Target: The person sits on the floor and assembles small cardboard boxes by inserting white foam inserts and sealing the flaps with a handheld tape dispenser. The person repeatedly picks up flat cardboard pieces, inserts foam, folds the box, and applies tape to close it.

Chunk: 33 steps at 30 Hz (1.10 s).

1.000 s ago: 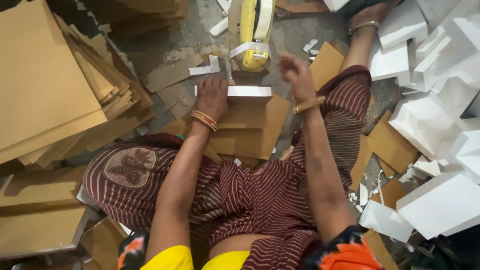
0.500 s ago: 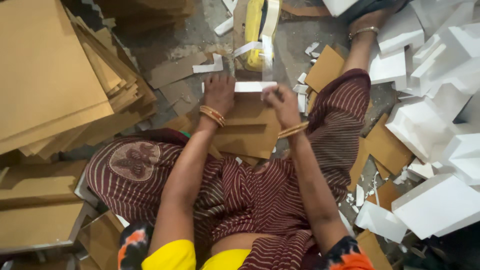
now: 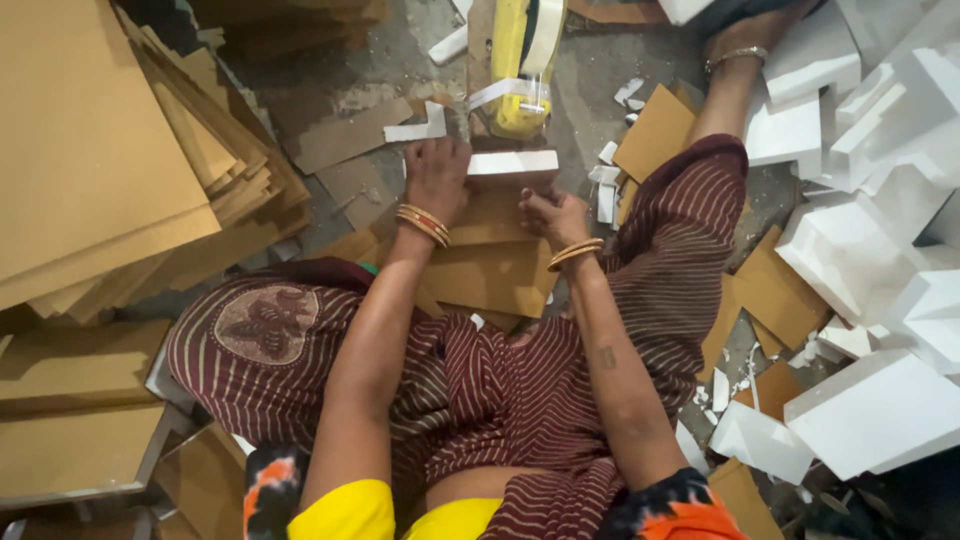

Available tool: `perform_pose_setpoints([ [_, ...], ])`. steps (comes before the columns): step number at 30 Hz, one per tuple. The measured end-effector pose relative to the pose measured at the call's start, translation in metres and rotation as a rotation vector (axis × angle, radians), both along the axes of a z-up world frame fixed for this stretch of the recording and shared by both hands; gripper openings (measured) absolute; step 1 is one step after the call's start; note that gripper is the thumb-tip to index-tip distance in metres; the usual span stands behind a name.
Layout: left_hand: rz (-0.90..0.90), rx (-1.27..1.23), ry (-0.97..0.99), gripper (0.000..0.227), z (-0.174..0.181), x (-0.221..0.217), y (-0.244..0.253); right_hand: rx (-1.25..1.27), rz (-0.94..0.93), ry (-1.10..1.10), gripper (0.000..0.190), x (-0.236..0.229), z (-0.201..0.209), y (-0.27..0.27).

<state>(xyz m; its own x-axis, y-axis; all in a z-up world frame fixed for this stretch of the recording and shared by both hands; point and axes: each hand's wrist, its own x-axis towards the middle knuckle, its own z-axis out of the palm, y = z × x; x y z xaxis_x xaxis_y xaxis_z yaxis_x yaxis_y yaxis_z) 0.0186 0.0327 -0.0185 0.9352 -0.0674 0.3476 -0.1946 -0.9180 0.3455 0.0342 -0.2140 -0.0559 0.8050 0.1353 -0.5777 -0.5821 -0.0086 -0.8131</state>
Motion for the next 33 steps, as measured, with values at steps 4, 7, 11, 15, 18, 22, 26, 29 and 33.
perform_pose_setpoints([
  [4, -0.066, 0.04, 0.024, 0.049, 0.005, -0.004, 0.002, -0.187, -0.065, 0.0, 0.021, 0.013, -0.015, 0.005],
  [7, -0.109, 0.019, 0.011, 0.048, 0.011, 0.0, 0.007, -0.495, 0.025, -0.381, 0.028, 0.024, -0.016, 0.004],
  [11, -0.094, 0.029, 0.024, 0.044, 0.008, -0.005, 0.002, -0.901, 0.21, -0.598, 0.027, 0.017, 0.008, -0.018],
  [15, -0.032, 0.087, 0.075, 0.038, 0.003, 0.001, 0.002, -0.546, 0.144, -0.669, 0.035, 0.045, 0.047, -0.016],
  [18, 0.002, 0.123, 0.101, 0.033, -0.006, -0.001, 0.0, -0.321, 0.292, -0.621, 0.033, 0.063, 0.061, -0.01],
  [22, 0.043, 0.115, 0.092, 0.038, -0.013, 0.0, 0.0, -0.307, 0.528, -0.533, 0.03, 0.089, 0.058, 0.01],
  [26, -0.032, 0.048, 0.127, 0.03, -0.017, -0.003, -0.003, -0.326, 0.445, -0.267, 0.031, 0.098, 0.044, 0.014],
  [29, -0.033, 0.116, 0.011, 0.036, -0.012, -0.005, -0.012, -0.479, 0.479, -0.147, 0.035, 0.102, 0.044, -0.002],
  [33, -0.123, 0.221, -0.007, 0.038, -0.007, -0.02, -0.018, -0.262, 0.535, -0.082, 0.034, 0.077, 0.034, -0.031],
])
